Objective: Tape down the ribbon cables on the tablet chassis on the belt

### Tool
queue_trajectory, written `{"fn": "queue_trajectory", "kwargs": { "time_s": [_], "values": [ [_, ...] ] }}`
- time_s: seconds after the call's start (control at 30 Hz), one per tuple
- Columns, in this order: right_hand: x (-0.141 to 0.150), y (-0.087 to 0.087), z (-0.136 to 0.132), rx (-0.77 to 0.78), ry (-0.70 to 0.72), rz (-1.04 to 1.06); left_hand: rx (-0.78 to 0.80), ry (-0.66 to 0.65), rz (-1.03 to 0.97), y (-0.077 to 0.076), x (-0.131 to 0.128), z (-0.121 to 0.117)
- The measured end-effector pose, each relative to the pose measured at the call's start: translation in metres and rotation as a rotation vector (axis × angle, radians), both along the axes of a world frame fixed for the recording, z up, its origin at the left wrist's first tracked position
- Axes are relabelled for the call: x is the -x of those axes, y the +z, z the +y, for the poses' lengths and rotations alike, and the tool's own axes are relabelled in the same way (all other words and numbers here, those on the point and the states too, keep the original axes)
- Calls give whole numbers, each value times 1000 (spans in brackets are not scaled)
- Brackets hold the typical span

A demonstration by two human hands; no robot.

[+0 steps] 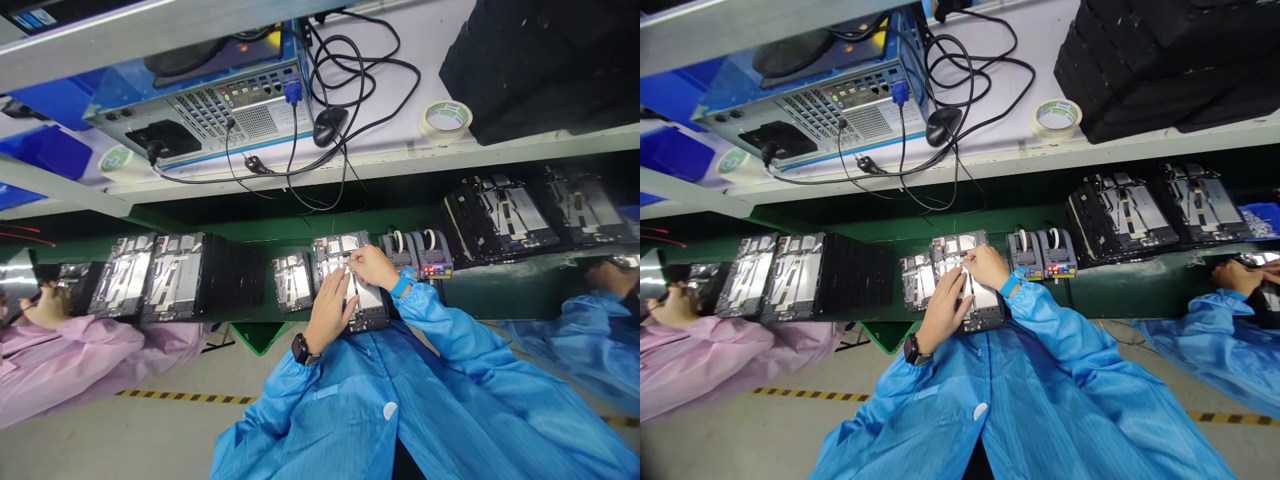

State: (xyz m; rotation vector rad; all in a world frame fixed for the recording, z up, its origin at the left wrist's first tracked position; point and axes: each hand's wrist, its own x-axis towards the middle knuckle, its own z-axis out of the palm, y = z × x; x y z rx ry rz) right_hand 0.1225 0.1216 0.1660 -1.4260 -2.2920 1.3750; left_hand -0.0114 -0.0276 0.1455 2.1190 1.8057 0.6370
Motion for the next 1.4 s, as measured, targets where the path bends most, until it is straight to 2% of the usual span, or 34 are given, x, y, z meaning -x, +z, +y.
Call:
{"fn": "queue_trajectory", "kwargs": {
  "time_s": [0.2, 0.4, 0.6, 0.77, 0.93, 1.07, 1.23, 1.4],
  "values": [
    [-1, -10, 5, 89, 14, 69, 0, -13, 75, -4, -1, 1],
    [0, -13, 8, 172, 5, 91, 28, -1, 177, -2, -5, 2],
    [1, -16, 10, 180, 14, 95, 52, 5, 232, 0, -8, 4],
    [2, -9, 12, 109, 42, 10, 55, 23, 250, -1, -11, 4],
    [6, 4, 9, -113, 75, -145, 55, 33, 265, 0, -13, 7],
    [8, 4, 4, -238, 100, -288, 54, 35, 269, 1, -14, 8],
    [10, 4, 0, -292, 145, -389, 53, 38, 272, 2, -15, 9],
    [12, 10, 0, -284, 167, -463, 58, 35, 285, 4, -15, 9]
  ]
}}
